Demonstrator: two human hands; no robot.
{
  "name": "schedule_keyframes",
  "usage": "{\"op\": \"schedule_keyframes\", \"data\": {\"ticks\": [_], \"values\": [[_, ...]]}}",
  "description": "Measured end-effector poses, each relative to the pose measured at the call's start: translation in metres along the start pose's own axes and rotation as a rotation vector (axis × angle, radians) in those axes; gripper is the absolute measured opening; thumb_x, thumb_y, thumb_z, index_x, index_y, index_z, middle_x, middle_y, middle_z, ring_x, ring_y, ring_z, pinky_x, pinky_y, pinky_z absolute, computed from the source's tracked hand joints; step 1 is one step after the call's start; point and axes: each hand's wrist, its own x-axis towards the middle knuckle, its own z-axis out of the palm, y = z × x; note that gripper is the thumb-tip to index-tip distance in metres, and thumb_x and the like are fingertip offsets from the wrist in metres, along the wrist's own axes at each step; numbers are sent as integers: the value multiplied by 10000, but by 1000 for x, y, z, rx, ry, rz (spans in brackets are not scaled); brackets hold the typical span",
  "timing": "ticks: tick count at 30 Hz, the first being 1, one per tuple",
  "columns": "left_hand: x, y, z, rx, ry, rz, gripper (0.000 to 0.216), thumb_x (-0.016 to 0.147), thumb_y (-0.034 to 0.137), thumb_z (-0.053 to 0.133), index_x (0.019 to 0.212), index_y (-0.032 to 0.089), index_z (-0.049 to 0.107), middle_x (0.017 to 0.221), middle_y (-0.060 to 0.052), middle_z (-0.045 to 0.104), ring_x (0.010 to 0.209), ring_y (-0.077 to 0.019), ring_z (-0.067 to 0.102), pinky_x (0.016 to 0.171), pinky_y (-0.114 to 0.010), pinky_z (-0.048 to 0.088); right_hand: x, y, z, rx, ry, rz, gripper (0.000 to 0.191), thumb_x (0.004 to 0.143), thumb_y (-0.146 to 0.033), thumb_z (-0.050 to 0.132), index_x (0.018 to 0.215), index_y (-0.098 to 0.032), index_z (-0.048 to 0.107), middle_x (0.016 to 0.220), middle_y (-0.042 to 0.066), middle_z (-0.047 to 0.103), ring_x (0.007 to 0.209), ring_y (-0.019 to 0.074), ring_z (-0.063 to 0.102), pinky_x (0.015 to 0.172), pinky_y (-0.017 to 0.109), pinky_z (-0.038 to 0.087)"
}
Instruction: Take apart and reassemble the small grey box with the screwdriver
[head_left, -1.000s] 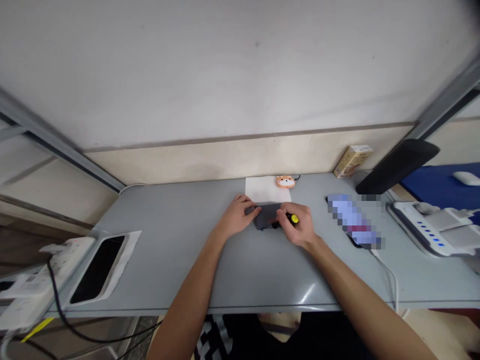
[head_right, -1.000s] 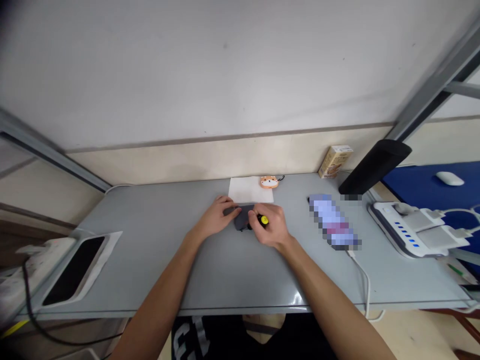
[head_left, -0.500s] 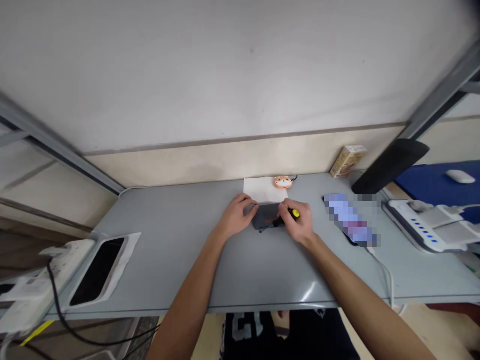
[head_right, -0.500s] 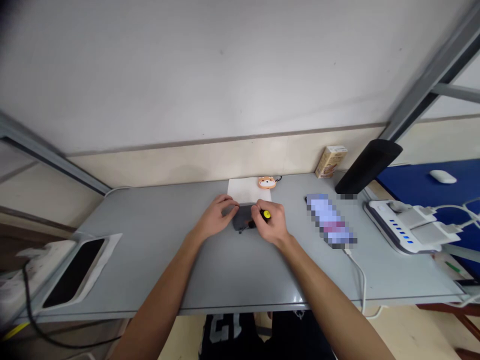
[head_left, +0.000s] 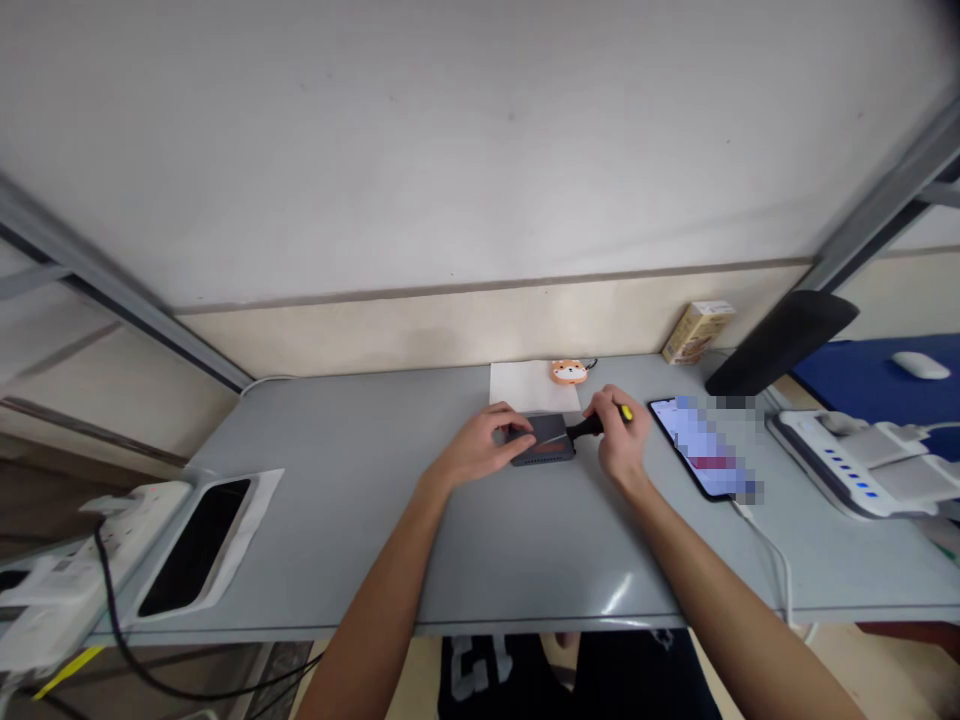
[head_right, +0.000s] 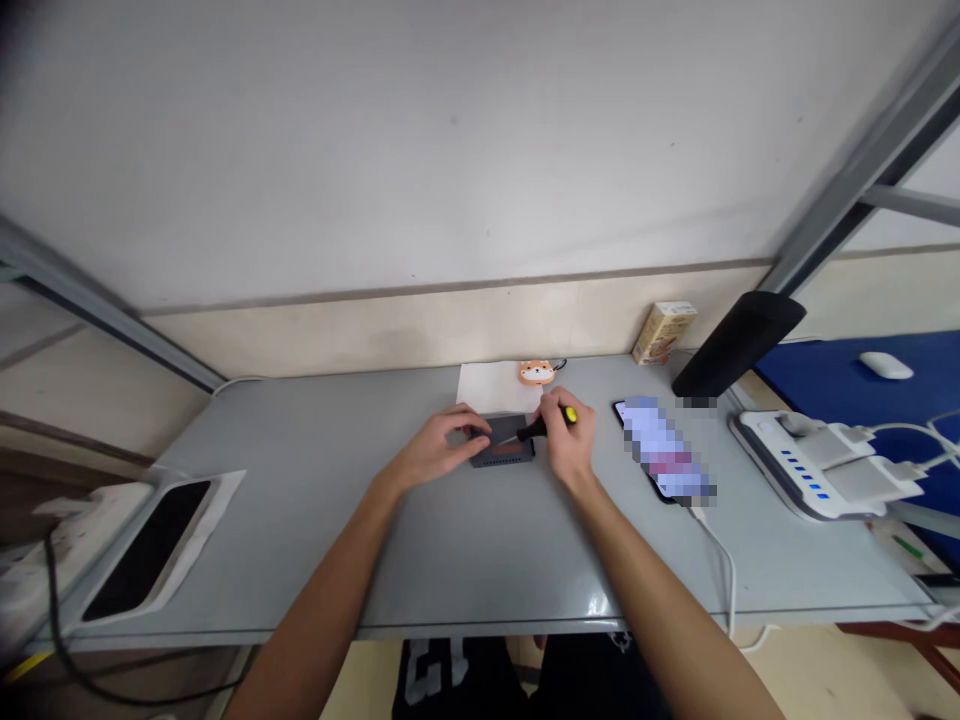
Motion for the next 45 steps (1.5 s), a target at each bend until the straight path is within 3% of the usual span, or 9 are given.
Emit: {"op": "schedule_keyframes", "data": {"ticks": [11, 14, 18, 23, 27, 31, 36, 40, 45], "values": [[13, -35, 4, 60, 155, -29, 241, 967, 410, 611, 918, 219, 749, 931, -40, 686, 825, -172, 627, 759, -296, 497, 13, 12, 1, 80, 136, 168, 381, 922, -446, 552, 629, -202, 579, 582, -32, 485, 534, 119, 442, 513, 263, 357], [30, -48, -3, 164, 288, -93, 236, 972, 385, 597, 932, 211, 751, 943, -48, 699, 848, -181, 628, 774, -299, 492, 18, 22, -1, 85, 180, 241, 372, 902, -466, 549, 643, -202, 585, 575, -39, 485, 532, 123, 445, 506, 262, 352], [58, -58, -9, 257, 329, -117, 171, 934, 344, 658, 935, 217, 772, 924, -53, 681, 863, -198, 618, 826, -326, 480, 24, 32, -3, 109, 230, 290, 356, 866, -472, 561, 636, -201, 588, 586, -37, 499, 541, 123, 449, 501, 256, 357], [63, -57, -4, 307, 260, -104, 125, 910, 289, 691, 936, 215, 788, 976, -61, 682, 877, -205, 631, 867, -337, 476, 26, 34, -4, 141, 275, 323, 329, 848, -452, 582, 634, -204, 600, 596, -30, 515, 548, 125, 443, 492, 254, 360], [44, -52, -6, 294, 243, -79, 251, 987, 340, 582, 1143, 227, 742, 1081, -69, 667, 976, -209, 640, 919, -336, 477, 28, 32, -6, 153, 281, 328, 319, 852, -437, 590, 633, -205, 599, 612, -25, 521, 561, 126, 454, 495, 253, 361], [22, -39, -14, 241, 260, -103, 319, 1031, 416, 481, 1116, 217, 715, 1081, -74, 655, 954, -206, 640, 869, -325, 487, 31, 33, -9, 136, 311, 364, 316, 859, -437, 587, 643, -206, 603, 616, -28, 525, 565, 127, 469, 518, 258, 379], [4, -11, -7, 128, -118, -164, 513, 943, 578, 605, 1370, 299, 554, 1095, -54, 697, 851, -222, 665, 728, -316, 495, 32, 34, -12, 30, 325, 348, 346, 887, -479, 559, 680, -207, 612, 641, -25, 557, 580, 132, 490, 550, 267, 408], [2, 2, 2, 197, -96, -174, 503, 926, 544, 632, 1357, 295, 552, 1281, -92, 644, 1107, -294, 640, 888, -372, 504, 32, 32, -11, -30, 326, 323, 372, 904, -501, 548, 694, -200, 609, 653, -23, 560, 598, 132, 494, 570, 268, 410], [2, -4, -6, 11, -187, -233, 576, 907, 421, 669, 1444, 320, 486, 1286, -83, 658, 1127, -278, 653, 936, -382, 524, 32, 26, -8, -62, 282, 324, 371, 920, -467, 534, 675, -196, 600, 607, -31, 512, 582, 131, 481, 574, 276, 386]]}}
